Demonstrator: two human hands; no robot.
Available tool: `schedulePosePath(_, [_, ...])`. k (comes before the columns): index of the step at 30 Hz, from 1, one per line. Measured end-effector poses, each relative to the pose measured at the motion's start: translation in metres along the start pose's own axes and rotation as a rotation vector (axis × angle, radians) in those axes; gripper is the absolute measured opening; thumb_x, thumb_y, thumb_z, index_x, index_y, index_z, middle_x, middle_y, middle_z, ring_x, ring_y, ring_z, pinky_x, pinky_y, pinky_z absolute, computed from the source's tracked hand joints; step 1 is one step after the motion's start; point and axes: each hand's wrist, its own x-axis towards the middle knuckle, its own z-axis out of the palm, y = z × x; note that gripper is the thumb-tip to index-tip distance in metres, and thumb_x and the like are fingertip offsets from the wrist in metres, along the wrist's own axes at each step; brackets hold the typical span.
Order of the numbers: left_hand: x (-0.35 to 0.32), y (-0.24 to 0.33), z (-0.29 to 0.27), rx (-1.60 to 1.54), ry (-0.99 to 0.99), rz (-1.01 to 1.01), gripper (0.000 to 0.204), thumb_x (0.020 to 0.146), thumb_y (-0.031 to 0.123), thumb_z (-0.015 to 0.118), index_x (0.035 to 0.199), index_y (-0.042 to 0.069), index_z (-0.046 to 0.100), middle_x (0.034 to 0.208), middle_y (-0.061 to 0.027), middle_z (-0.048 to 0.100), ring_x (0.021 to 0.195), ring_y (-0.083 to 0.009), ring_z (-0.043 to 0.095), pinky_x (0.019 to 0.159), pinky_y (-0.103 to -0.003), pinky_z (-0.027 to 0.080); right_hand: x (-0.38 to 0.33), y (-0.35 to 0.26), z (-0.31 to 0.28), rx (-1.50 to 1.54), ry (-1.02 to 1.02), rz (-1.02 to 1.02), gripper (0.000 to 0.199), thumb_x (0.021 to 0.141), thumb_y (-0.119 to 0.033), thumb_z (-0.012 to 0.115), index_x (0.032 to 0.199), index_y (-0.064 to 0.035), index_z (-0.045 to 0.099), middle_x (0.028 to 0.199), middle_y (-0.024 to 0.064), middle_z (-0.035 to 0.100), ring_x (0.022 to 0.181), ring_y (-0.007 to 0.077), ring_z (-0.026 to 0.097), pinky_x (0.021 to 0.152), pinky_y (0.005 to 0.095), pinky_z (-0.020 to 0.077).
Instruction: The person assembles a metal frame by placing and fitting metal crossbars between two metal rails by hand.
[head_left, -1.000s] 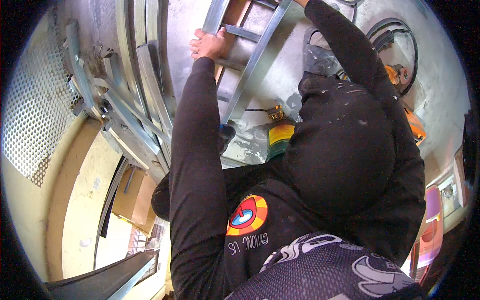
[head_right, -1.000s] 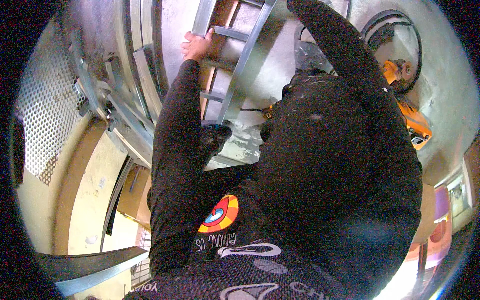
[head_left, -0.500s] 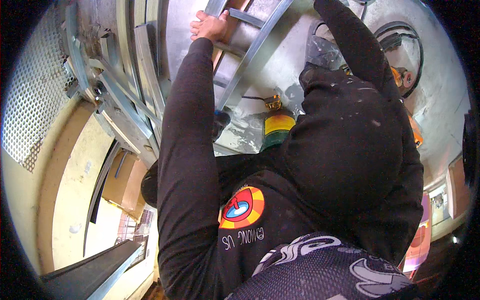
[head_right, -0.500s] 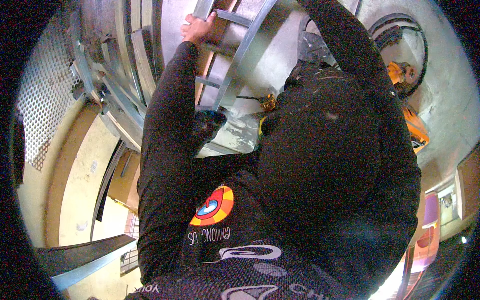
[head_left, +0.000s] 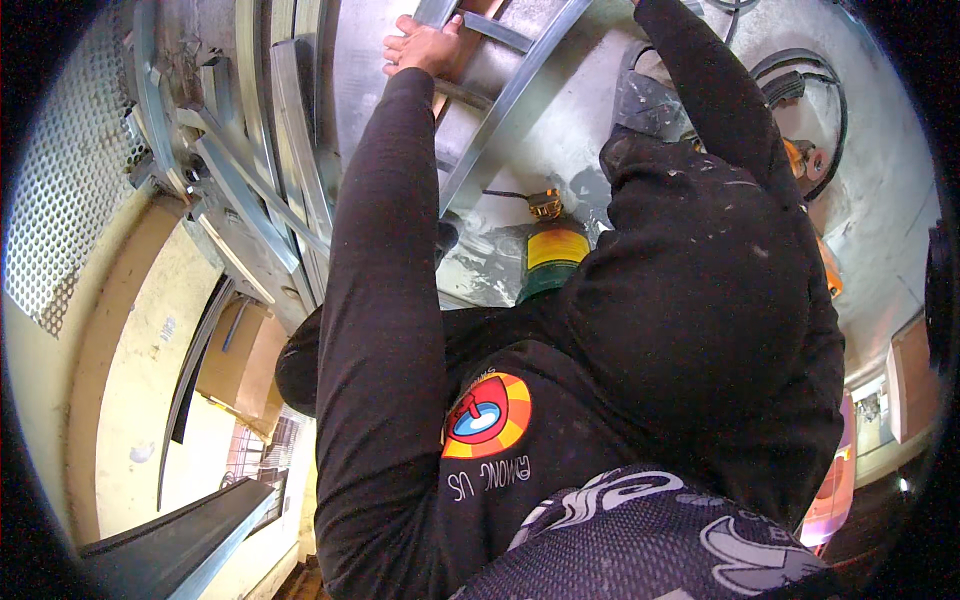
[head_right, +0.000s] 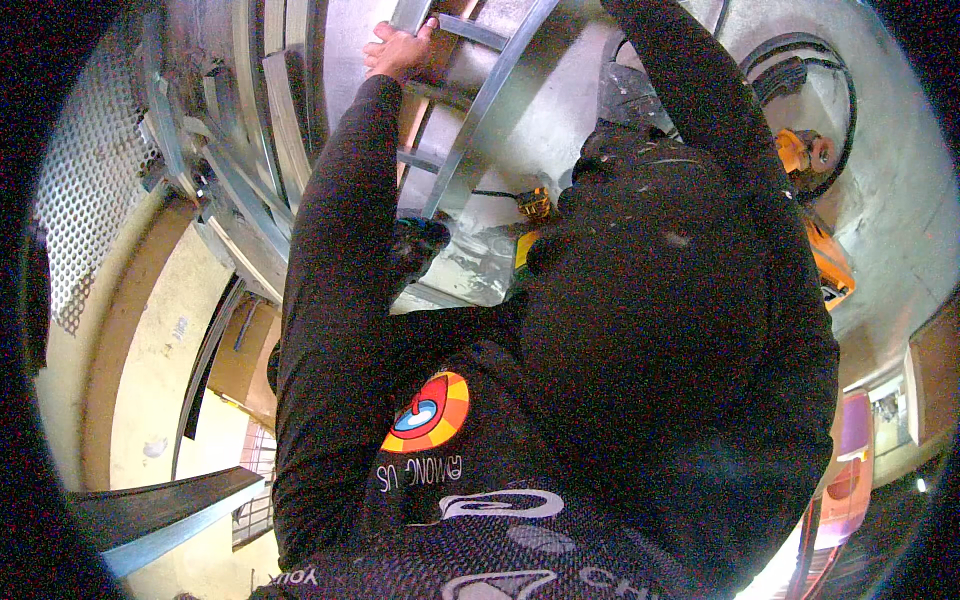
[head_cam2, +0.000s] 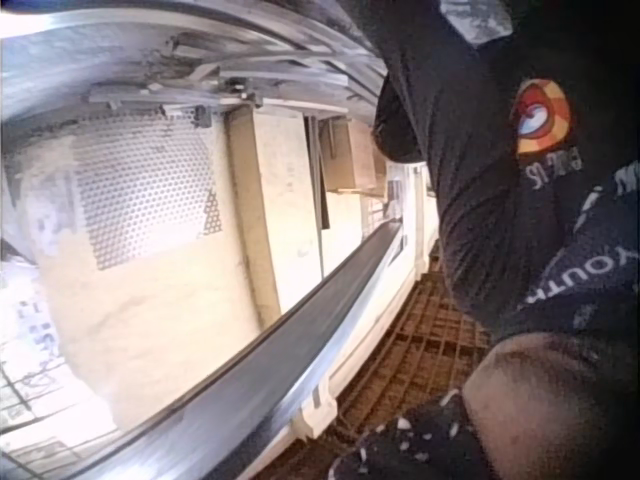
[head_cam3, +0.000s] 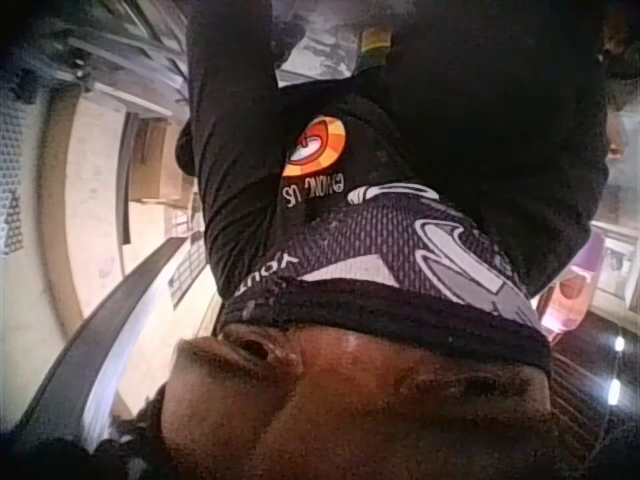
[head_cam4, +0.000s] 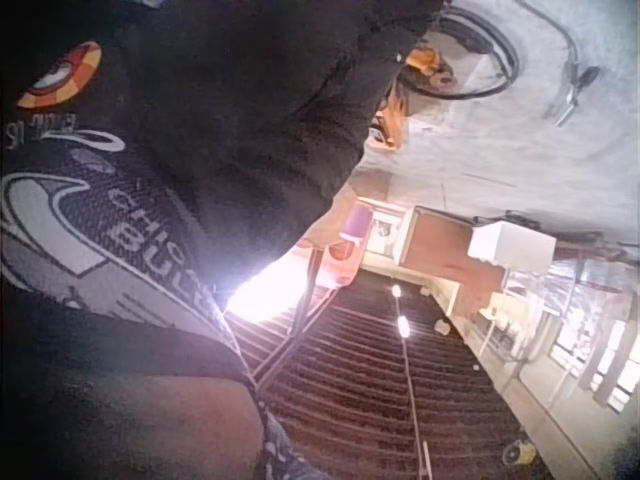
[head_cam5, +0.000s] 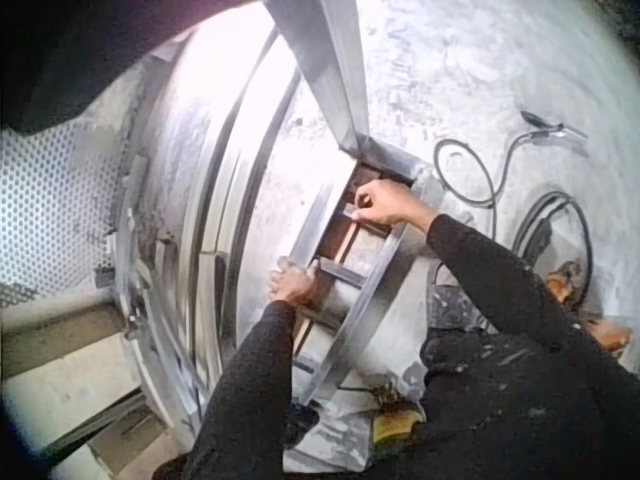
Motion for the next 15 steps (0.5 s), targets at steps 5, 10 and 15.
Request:
schedulePosePath(5, [0.006, -0.001, 0.011, -0.02, 0.022, 0.027, 0.109, 0.082, 0.075, 0.058, 0.147, -0.002, 0.016, 0.144, -0.0372, 0.027, 0.138, -0.0511, 0.028, 0.11, -0.062, 0.023, -0.004, -0.002, -0.005, -0.027, 0.006, -0.009, 0.038, 0.078, -0.04, 0.076, 0.095, -0.0064, 0.073, 0.092, 0.0151, 0.073, 0.085, 0.0297, 0.071, 0.073, 0.04, 0.0537])
schedulePosePath(10, [0.041, -0.031, 0.011, 0.07, 0.131, 0.019, 0.112, 0.08, 0.08, 0.055, 0.148, -0.001, 0.018, 0.142, -0.0378, 0.029, 0.135, -0.0527, 0.03, 0.107, -0.066, 0.027, 0.006, -0.027, -0.004, -0.005, 0.017, -0.033, 0.038, 0.079, -0.04, 0.075, 0.095, -0.0054, 0.073, 0.09, 0.0157, 0.073, 0.082, 0.03, 0.071, 0.072, 0.0399, 0.0536])
schedulePosePath(15, [0.02, -0.005, 0.014, 0.13, 0.035, 0.009, 0.095, 0.091, 0.069, 0.049, 0.153, 0.003, 0.023, 0.148, -0.0316, 0.038, 0.135, -0.0527, 0.037, 0.11, -0.062, 0.03, -0.003, -0.016, -0.006, -0.017, -0.015, 0.032, 0.037, 0.08, -0.038, 0.075, 0.096, -0.0051, 0.072, 0.089, 0.0158, 0.073, 0.08, 0.0303, 0.071, 0.07, 0.0397, 0.054])
